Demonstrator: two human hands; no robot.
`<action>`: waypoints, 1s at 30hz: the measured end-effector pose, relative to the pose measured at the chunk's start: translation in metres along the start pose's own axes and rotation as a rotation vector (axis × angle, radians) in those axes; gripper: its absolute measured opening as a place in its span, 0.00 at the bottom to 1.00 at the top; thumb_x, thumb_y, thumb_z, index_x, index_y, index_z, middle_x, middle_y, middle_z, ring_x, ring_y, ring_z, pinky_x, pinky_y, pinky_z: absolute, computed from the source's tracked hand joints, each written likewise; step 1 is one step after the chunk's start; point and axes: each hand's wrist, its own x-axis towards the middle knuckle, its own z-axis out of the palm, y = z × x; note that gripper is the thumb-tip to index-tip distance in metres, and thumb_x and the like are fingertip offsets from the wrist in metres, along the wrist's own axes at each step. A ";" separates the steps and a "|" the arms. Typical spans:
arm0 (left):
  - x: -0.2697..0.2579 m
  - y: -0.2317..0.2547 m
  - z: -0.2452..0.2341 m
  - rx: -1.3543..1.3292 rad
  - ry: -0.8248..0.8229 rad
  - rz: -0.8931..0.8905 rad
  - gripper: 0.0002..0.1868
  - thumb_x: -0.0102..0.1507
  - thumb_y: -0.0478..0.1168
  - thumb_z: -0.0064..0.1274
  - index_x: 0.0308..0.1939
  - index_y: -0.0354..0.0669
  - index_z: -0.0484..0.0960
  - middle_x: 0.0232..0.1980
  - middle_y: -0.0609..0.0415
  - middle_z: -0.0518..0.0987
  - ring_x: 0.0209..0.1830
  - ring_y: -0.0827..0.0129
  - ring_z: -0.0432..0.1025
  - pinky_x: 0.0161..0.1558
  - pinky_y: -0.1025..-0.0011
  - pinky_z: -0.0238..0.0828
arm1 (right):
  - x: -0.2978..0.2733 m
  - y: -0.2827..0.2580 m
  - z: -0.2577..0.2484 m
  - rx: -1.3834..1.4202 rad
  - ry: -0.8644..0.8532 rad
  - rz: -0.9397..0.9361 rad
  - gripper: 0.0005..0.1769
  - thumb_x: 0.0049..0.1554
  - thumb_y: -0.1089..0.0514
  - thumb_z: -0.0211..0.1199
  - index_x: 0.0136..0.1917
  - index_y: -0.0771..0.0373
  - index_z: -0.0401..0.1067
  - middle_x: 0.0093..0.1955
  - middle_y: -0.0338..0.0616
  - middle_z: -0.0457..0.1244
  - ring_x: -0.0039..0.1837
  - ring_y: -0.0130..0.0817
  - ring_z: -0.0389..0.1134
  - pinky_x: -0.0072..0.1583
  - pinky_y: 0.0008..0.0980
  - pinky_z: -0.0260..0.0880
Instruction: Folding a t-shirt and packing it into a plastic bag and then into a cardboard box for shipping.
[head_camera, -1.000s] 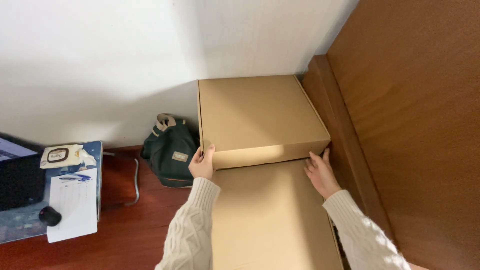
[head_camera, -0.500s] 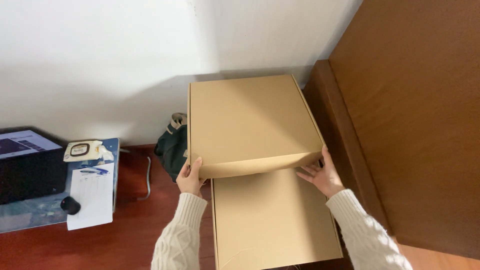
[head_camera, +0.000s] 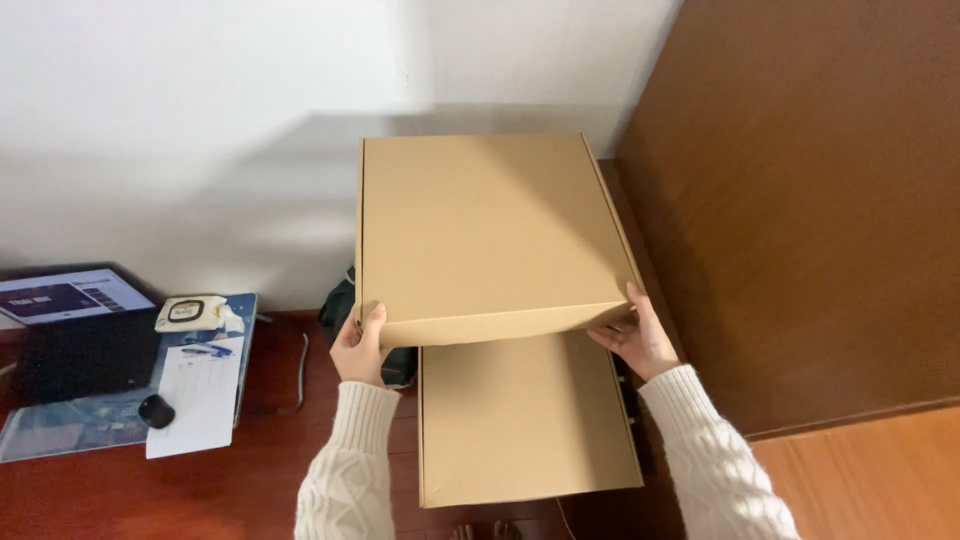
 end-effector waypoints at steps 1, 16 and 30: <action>-0.006 0.004 -0.003 -0.006 0.001 0.004 0.36 0.48 0.42 0.62 0.57 0.40 0.65 0.56 0.36 0.66 0.55 0.48 0.63 0.47 0.54 0.67 | -0.015 -0.006 0.005 -0.002 -0.006 -0.004 0.50 0.48 0.39 0.56 0.68 0.67 0.32 0.64 0.63 0.39 0.65 0.63 0.48 0.62 0.55 0.55; -0.007 0.037 -0.041 -0.025 -0.208 0.106 0.35 0.49 0.43 0.64 0.55 0.39 0.67 0.56 0.38 0.65 0.53 0.46 0.63 0.47 0.49 0.66 | -0.081 -0.017 -0.002 -0.387 0.049 -0.157 0.49 0.49 0.32 0.46 0.67 0.73 0.43 0.60 0.68 0.50 0.62 0.63 0.53 0.57 0.61 0.55; 0.037 0.081 -0.107 0.151 -0.528 -0.006 0.35 0.50 0.44 0.62 0.57 0.37 0.64 0.58 0.39 0.60 0.58 0.46 0.59 0.51 0.51 0.64 | -0.140 0.116 -0.018 -0.201 0.275 -0.370 0.28 0.56 0.49 0.51 0.64 0.66 0.53 0.60 0.64 0.53 0.57 0.58 0.58 0.52 0.58 0.60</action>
